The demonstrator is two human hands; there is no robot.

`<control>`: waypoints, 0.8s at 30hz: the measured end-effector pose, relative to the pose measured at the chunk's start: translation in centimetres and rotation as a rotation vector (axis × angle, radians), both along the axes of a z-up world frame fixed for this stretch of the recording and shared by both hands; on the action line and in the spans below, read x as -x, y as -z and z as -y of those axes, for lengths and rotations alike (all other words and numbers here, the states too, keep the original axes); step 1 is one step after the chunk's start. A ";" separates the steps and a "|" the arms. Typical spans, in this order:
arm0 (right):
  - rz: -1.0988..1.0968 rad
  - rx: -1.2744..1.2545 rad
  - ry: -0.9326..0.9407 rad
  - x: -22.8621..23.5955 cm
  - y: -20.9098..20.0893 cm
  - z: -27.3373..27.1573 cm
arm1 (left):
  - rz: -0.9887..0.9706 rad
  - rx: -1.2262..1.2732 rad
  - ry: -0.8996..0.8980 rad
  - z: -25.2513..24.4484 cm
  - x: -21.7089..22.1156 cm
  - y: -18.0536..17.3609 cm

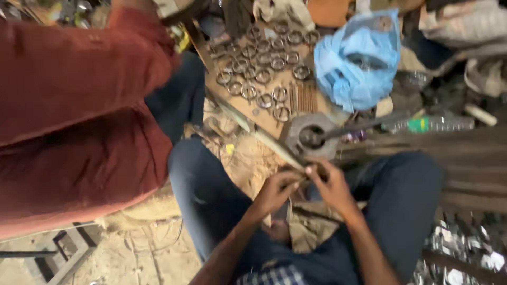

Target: The person sits on the floor and uses a hammer to strike a metal ring placed on a metal anvil. They repeatedly pick up rings, position them on the anvil, and hammer them to shape the metal.

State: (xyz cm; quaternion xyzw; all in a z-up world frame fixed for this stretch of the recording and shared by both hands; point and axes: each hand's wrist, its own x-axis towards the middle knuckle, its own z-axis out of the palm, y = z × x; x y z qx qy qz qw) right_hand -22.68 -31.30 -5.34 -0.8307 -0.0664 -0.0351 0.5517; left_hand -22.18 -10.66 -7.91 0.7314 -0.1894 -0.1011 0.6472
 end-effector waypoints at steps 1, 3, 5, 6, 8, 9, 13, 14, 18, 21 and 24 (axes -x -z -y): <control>-0.073 -0.008 0.019 0.5 0.3 0.1 | 0.153 -0.060 -0.022 0.1 0.2 0.3; -0.084 -0.161 0.018 1.0 0.8 0.2 | 0.205 -0.128 -0.064 0.3 0.3 0.7; -0.138 -0.250 -0.026 1.0 0.7 0.8 | -0.006 -0.012 -0.080 0.3 -0.5 0.4; -0.158 -0.295 -0.050 0.6 0.4 1.0 | -0.114 0.116 -0.077 0.3 -1.0 0.0; -0.146 -0.251 -0.044 0.4 -0.1 1.3 | -0.208 0.249 -0.076 0.3 -1.2 -0.9; -0.142 -0.232 -0.046 0.7 -0.2 1.2 | -0.194 0.257 -0.079 0.1 -1.0 -1.3; -0.200 -0.389 -0.081 0.9 -0.6 0.9 | -0.171 0.271 -0.176 -0.3 -0.2 -2.7; -0.199 -0.389 -0.078 0.8 -0.7 0.8 | -0.177 0.292 -0.179 -0.3 -0.2 -3.0; -0.235 -0.406 -0.062 0.5 -1.0 0.3 | -0.259 0.407 -0.201 -0.1 -0.4 -3.5; -0.223 -0.329 -0.125 0.7 -0.8 0.3 | -0.289 0.472 -0.249 0.3 -0.2 -3.2; -0.190 -0.154 -0.100 0.4 -0.3 0.3 | -0.246 0.424 -0.279 0.5 -0.3 -3.0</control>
